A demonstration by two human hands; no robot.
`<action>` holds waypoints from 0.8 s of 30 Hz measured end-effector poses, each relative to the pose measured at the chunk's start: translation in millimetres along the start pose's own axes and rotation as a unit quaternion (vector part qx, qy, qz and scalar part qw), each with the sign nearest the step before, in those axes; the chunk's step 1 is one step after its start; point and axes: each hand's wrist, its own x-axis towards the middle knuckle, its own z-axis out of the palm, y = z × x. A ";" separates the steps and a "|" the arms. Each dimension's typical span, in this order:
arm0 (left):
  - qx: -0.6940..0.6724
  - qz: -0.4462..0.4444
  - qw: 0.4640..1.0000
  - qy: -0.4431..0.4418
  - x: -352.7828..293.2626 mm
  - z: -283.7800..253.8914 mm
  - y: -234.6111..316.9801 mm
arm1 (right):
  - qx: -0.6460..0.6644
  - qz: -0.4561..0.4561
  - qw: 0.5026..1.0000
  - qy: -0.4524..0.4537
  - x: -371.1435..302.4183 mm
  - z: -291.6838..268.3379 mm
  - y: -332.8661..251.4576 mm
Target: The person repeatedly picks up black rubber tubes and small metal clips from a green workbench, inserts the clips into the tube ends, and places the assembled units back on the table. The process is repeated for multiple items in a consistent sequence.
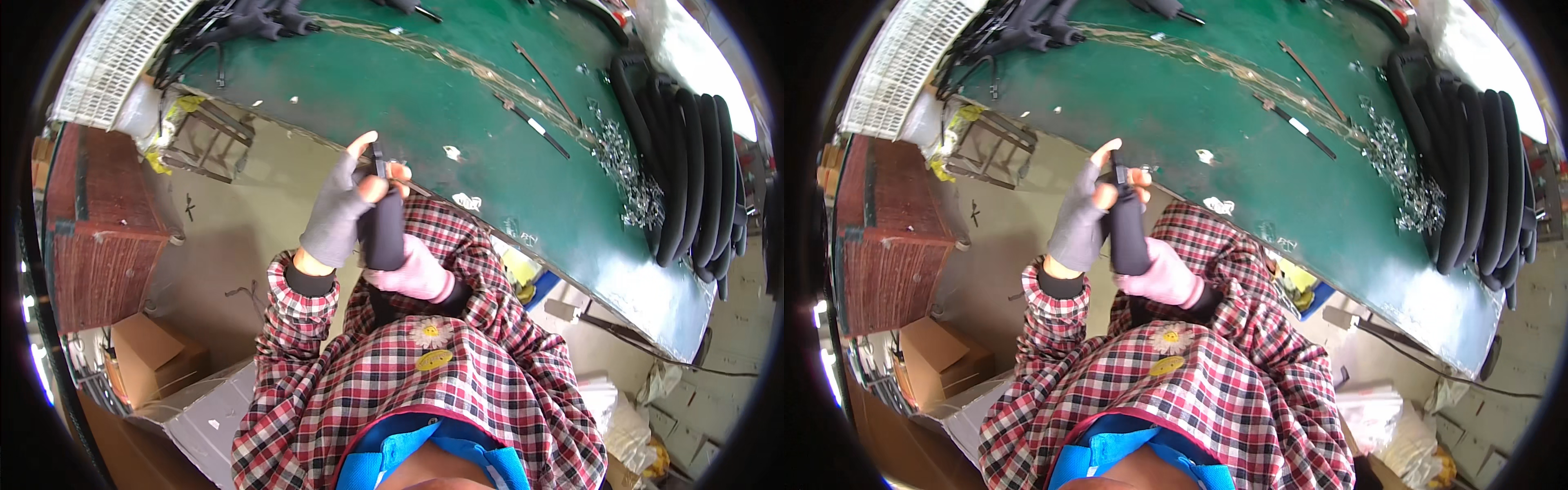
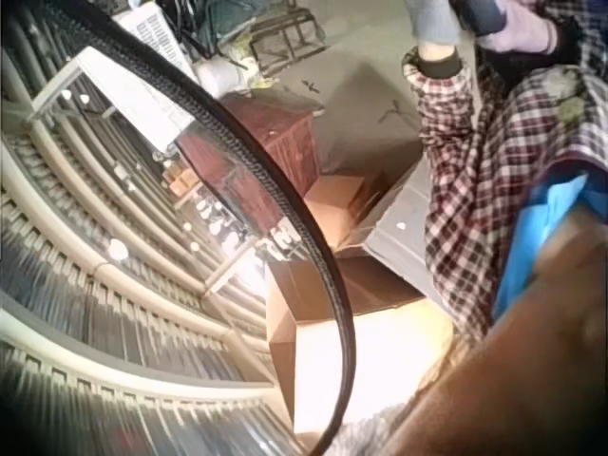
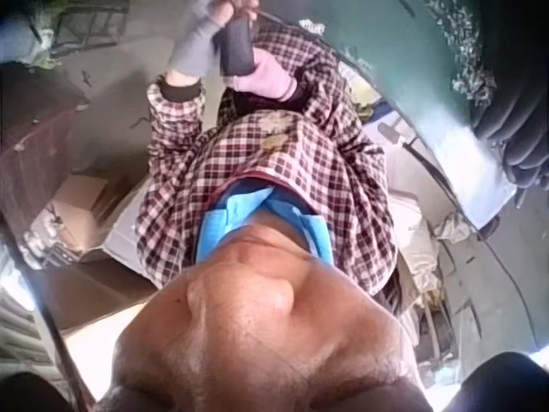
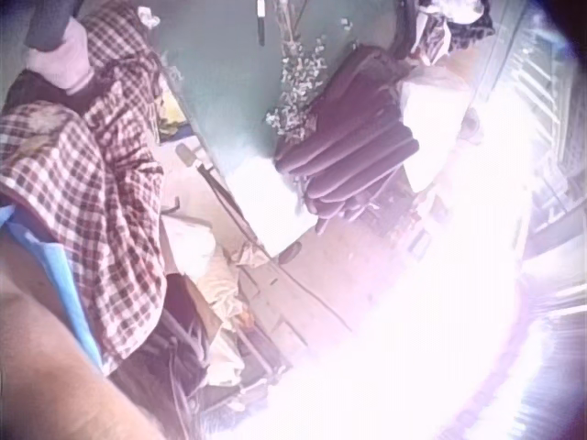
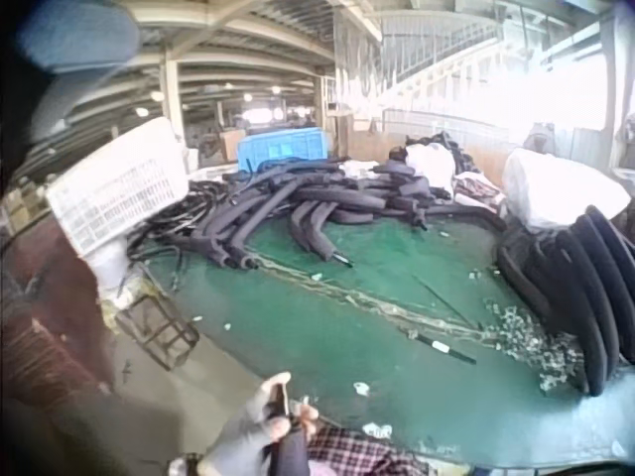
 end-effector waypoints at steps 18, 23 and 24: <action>0.445 -0.016 0.891 -0.082 -8.8 43.5 -12.5 | -0.602 -0.135 0.649 0.445 -117.3 -171.1 -244.6; 0.438 -0.001 0.896 -0.079 -1.6 52.7 -19.2 | -0.801 -0.122 0.482 0.333 -92.0 -239.4 -256.6; 0.441 0.000 0.895 -0.071 -4.3 52.8 -20.9 | -0.830 -0.088 0.453 0.312 -82.7 -242.4 -252.0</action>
